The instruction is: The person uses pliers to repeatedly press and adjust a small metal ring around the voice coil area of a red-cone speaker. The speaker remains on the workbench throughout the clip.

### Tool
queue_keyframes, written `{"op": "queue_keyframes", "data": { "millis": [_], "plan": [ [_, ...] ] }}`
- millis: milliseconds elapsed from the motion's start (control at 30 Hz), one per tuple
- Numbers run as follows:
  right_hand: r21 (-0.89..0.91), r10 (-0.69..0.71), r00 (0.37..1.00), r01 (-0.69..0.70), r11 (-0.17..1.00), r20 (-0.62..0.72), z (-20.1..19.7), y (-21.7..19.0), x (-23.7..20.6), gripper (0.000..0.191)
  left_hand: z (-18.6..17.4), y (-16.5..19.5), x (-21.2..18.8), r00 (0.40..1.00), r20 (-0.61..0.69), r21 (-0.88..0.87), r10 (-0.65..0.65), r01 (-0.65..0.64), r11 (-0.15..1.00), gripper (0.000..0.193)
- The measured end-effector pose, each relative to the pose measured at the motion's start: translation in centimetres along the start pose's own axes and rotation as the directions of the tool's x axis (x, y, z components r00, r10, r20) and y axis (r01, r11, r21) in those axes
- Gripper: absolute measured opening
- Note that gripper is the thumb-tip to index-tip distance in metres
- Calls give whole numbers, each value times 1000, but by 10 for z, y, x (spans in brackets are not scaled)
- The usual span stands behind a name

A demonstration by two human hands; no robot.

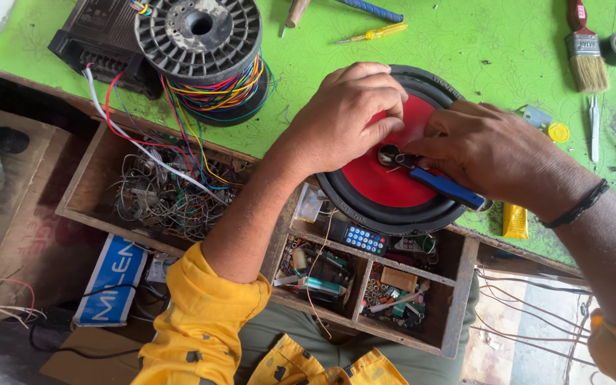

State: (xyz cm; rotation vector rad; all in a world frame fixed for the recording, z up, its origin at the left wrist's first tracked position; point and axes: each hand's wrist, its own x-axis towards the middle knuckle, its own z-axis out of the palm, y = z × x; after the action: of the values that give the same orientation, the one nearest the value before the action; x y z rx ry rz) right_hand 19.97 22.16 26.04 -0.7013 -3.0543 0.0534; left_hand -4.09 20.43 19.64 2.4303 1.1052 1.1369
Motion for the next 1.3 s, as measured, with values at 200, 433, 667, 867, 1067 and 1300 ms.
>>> {"op": "queue_keyframes", "data": {
  "millis": [200,433,667,867,1067,1300],
  "plan": [
    [-10,32,999,-32,999,-33,-3,2,-3,31,1,3,0,999,-9,22,-35,35,999,14],
    [-13,63,997,-63,998,-54,1,-6,-3,27,2,4,-1,999,-3,26,-52,52,998,16],
    [9,46,995,-45,999,-89,3,-15,-5,24,2,4,-2,998,-6,33,-63,63,997,17],
    [-9,72,995,-73,997,-75,1,-15,-3,27,1,5,-2,998,-9,24,-69,69,997,16],
    [-58,78,987,-87,995,-138,-5,-12,-2,26,0,7,-2,998,-5,30,-67,67,997,18],
    [-35,97,987,-102,994,-131,-3,-13,-2,29,0,7,-3,997,-5,21,-72,72,997,17]
  ]
}}
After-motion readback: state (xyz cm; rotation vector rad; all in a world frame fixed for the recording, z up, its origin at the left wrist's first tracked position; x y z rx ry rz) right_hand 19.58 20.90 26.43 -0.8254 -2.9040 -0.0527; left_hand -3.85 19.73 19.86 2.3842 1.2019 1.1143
